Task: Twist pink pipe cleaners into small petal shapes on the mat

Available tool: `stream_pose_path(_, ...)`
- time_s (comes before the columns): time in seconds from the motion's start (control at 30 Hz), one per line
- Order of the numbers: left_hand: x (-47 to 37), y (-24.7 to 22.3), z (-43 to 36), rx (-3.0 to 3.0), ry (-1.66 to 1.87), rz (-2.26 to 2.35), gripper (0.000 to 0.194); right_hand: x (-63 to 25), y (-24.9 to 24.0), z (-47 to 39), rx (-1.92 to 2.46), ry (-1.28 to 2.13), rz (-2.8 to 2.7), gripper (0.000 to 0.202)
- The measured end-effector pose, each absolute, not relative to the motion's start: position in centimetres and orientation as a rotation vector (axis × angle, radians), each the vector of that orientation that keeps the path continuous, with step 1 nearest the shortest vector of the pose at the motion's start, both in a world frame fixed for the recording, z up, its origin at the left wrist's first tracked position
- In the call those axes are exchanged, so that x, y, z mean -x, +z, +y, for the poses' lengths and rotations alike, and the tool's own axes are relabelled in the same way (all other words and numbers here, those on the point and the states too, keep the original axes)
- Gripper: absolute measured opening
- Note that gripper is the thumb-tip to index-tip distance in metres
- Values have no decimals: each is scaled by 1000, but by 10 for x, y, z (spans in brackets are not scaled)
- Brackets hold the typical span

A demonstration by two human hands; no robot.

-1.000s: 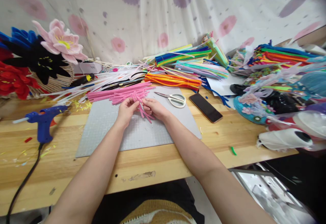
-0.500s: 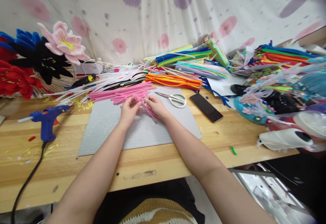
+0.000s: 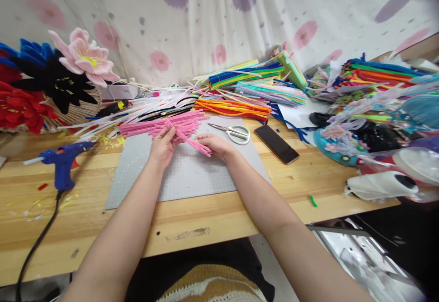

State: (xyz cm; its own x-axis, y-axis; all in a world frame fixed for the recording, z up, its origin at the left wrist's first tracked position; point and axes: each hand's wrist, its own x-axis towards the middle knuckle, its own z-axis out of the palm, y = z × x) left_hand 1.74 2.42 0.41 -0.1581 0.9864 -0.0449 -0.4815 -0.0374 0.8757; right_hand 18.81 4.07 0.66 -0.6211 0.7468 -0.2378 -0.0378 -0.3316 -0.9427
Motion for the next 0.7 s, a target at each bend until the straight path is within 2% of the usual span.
stream_pose_path(0.2,-18,6,24,-701,1561,961,24,-183,1,40,936,1817,-1370,12)
stream_pose_path(0.4,-28,-4,19,-905,1353,1032,34,-179,-5,42,903,1702,-1452,23)
stream_pose_path(0.53,-32,-5,15,-942,1336,1099,39,-176,-7,42,952,1526,-1464,29)
stream_pose_path(0.7,-30,0,15,-868,1360,1099,38,-170,-8,37,948,1440,-1594,34)
